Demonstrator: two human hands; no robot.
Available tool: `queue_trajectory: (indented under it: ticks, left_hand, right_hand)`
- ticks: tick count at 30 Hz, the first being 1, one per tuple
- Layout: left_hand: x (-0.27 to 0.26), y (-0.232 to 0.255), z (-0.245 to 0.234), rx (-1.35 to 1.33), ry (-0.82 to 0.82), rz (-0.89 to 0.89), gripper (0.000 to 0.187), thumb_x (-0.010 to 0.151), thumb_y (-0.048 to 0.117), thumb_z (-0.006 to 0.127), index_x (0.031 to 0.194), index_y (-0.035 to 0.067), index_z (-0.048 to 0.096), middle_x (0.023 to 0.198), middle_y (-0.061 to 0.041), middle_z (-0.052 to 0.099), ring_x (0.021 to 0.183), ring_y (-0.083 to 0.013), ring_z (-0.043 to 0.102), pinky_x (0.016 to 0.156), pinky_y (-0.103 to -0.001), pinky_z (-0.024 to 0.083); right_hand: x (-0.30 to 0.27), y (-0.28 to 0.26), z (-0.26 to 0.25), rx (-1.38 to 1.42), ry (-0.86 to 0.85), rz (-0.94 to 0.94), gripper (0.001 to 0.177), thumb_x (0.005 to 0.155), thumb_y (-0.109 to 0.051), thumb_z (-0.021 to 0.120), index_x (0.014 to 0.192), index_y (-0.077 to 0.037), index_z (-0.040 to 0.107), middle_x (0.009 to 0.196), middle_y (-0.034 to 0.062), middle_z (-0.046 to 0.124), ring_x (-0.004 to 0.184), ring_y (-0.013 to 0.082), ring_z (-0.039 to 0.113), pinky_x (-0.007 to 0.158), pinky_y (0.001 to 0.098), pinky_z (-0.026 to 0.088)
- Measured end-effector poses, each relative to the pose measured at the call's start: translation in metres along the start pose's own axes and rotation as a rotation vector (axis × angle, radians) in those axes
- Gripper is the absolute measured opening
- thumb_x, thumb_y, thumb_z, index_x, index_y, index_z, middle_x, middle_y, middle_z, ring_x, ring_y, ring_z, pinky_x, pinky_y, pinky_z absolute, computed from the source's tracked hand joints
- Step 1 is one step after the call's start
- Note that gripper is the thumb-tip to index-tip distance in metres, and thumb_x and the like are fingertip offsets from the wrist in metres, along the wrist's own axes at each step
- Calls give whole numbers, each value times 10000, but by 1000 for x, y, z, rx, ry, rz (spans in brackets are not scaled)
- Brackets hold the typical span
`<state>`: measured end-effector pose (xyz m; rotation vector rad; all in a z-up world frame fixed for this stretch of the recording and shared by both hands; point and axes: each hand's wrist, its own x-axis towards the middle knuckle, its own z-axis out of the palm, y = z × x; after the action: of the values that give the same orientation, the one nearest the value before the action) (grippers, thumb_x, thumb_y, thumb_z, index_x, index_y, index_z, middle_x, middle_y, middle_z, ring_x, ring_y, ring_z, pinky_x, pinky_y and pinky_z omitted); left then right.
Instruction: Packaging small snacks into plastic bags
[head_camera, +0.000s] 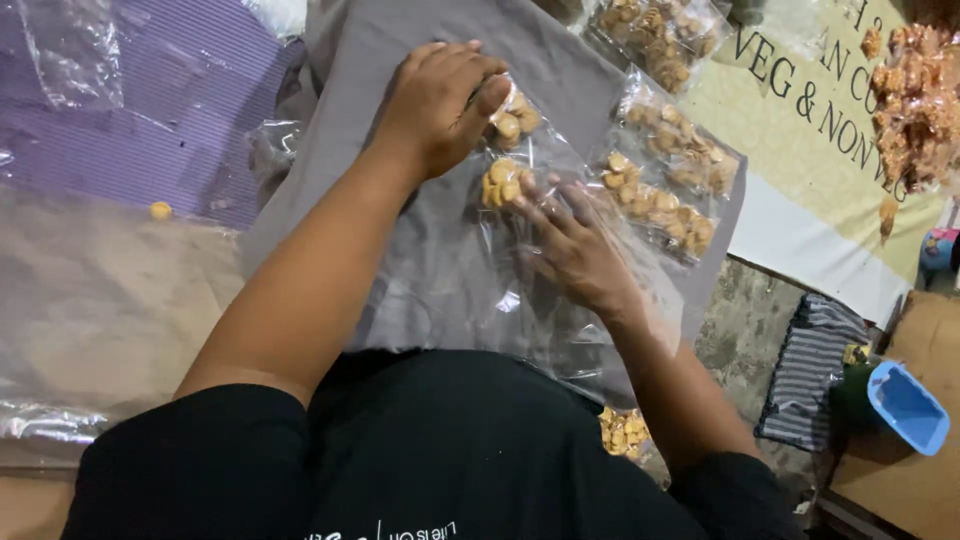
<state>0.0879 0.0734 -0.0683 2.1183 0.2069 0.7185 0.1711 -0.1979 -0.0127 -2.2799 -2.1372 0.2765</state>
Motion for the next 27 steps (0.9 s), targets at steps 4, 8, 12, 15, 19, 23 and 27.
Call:
queue_trajectory:
  ticks: [4,8,12,15,19,23,27]
  left_hand:
    - [1,9,-6,-62,-38,-43,704,1075,600,208,1170,92,686,1218,-92,729,1325,-329,547,1105,-510,250]
    - [-1,5,0,-54,-15,-7,681,1089,580,216,1151,89,684,1190,-86,735,1307,-333,560,1091,-509,267]
    - [0,9,-4,-53,-22,-23,699,1080,595,178,1104,109,680,1168,-95,735,1308,-347,560,1085,-517,265]
    - [1,10,-6,-63,-35,-30,682,1079,586,185,1102,110,673,1177,-99,734,1316,-350,555,1091,-519,265]
    - [1,3,-1,-45,-44,-17,654,1085,568,204,1117,115,674,1187,-92,728,1303,-347,566,1078,-518,278]
    - [0,2,-1,-37,-52,-22,713,1074,601,187,1154,100,688,1230,-91,710,1308,-347,552,1084,-529,275]
    - [-2,0,-1,52,-80,15,614,1058,602,343,1251,121,671,1318,-117,615,1259,-334,552,1092,-548,291]
  right_hand:
    - [-15,7,13,184,127,115,639,1021,-342,669,1550,-117,391,1632,209,400,1471,457,424,1169,637,392]
    - [-23,12,21,179,115,63,739,1024,-422,621,1622,-140,289,1663,99,393,1499,469,418,1208,709,323]
    - [-13,9,26,-99,-86,107,669,1012,-589,487,1571,-226,426,1590,93,483,1499,401,387,1254,596,206]
    - [4,-2,17,-241,-64,46,617,1061,-556,427,1606,-271,372,1629,30,441,1488,369,425,1251,522,263]
    - [33,-7,12,-302,-270,137,667,1057,-638,99,1656,-349,149,1718,-64,188,1516,341,284,1257,484,151]
    - [53,-20,15,-166,-423,202,674,1054,-578,105,1648,-265,49,1712,67,130,1570,227,77,1250,524,-67]
    - [49,-19,28,-288,-28,80,637,1069,-576,333,1613,-246,354,1561,14,469,1486,153,361,1271,530,145]
